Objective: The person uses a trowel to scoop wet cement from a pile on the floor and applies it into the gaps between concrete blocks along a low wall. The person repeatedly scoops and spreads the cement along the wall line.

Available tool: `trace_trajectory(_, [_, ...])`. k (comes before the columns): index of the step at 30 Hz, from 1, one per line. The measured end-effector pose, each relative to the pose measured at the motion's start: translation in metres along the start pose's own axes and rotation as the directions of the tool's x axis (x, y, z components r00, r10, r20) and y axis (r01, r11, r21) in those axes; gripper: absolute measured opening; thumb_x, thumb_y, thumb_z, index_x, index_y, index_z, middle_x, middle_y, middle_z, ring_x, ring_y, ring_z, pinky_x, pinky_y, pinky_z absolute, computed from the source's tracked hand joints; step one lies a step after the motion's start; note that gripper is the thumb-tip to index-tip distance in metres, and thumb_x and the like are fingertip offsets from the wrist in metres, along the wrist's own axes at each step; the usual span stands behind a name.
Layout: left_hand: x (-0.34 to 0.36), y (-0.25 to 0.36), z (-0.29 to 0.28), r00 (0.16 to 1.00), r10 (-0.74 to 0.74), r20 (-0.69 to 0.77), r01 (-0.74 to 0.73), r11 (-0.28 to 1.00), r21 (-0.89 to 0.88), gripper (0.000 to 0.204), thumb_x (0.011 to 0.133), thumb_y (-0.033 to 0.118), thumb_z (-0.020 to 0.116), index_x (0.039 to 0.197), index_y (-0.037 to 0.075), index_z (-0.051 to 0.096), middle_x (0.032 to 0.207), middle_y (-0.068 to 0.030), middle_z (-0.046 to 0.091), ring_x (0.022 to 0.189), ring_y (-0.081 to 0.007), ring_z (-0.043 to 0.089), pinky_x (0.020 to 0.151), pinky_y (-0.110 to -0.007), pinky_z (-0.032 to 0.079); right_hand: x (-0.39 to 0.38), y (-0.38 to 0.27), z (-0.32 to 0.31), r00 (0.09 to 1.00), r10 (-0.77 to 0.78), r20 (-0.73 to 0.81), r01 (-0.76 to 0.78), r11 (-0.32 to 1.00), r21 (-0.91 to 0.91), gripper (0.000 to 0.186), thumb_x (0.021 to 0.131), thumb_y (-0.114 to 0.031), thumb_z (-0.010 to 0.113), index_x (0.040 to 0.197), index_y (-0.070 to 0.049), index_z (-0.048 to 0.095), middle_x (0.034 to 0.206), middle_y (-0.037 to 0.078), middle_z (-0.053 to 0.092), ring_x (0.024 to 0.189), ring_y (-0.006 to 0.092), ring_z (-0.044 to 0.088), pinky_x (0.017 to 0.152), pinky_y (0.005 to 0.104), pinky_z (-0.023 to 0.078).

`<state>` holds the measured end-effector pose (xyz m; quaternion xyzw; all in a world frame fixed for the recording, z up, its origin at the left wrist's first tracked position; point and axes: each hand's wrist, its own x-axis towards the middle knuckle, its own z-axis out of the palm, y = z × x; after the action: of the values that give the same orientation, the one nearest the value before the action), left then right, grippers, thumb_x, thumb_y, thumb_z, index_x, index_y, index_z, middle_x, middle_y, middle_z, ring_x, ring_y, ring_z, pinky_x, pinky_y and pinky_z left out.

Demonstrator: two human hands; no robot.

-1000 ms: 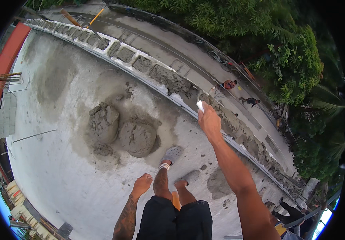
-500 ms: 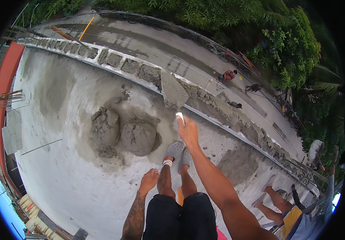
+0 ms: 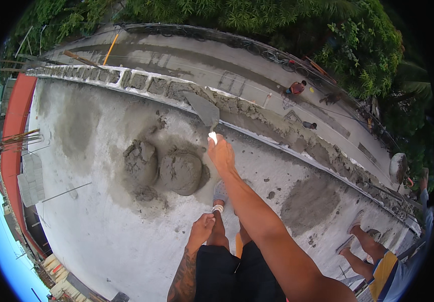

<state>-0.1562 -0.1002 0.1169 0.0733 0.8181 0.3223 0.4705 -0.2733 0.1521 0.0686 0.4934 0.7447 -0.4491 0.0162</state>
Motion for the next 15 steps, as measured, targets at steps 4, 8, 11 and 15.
trace_trajectory(4, [-0.006,-0.007,-0.012,0.998,0.031,-0.058,-0.031,0.999,-0.011,0.024,0.096,0.019,0.062,0.114,0.003,0.065,0.101,-0.0174,0.074,0.096,-0.0306,0.072,0.084,-0.038,0.055,-0.02,0.053,0.001,0.998,0.065,0.017,-0.065,0.998,-0.008,0.037,0.096,-0.037,0.06,0.109,-0.003,0.067,0.094,0.027,0.07,0.091,0.0484,0.066,0.079,0.0518,0.052])
trace_trajectory(8, [-0.013,-0.041,-0.026,0.993,-0.008,-0.117,0.005,1.0,-0.021,0.024,0.096,0.02,0.063,0.114,0.003,0.065,0.101,-0.0185,0.074,0.095,-0.0323,0.073,0.083,-0.039,0.056,-0.074,0.079,-0.011,0.998,-0.051,0.031,0.048,0.995,0.091,0.039,0.096,-0.038,0.061,0.108,-0.002,0.066,0.088,0.026,0.069,0.084,0.0471,0.066,0.075,0.0503,0.051])
trace_trajectory(11, [-0.014,-0.076,-0.026,0.996,-0.065,-0.068,0.061,0.996,-0.059,0.026,0.096,0.023,0.063,0.114,0.004,0.064,0.097,-0.0185,0.074,0.092,-0.0335,0.072,0.08,-0.041,0.056,-0.1,0.113,-0.003,0.945,0.061,0.322,-0.142,0.961,0.236,0.045,0.098,-0.041,0.057,0.109,0.002,0.065,0.094,0.031,0.069,0.09,0.0497,0.066,0.079,0.0514,0.052])
trace_trajectory(15, [-0.011,-0.136,-0.023,0.992,-0.101,0.07,0.105,0.993,-0.05,0.028,0.096,0.026,0.063,0.113,0.004,0.063,0.095,-0.0176,0.073,0.09,-0.0341,0.072,0.079,-0.042,0.056,-0.111,0.183,0.064,0.926,0.198,0.32,-0.127,0.965,-0.229,0.052,0.102,-0.044,0.046,0.111,0.005,0.062,0.094,0.034,0.067,0.093,0.052,0.065,0.081,0.0525,0.052])
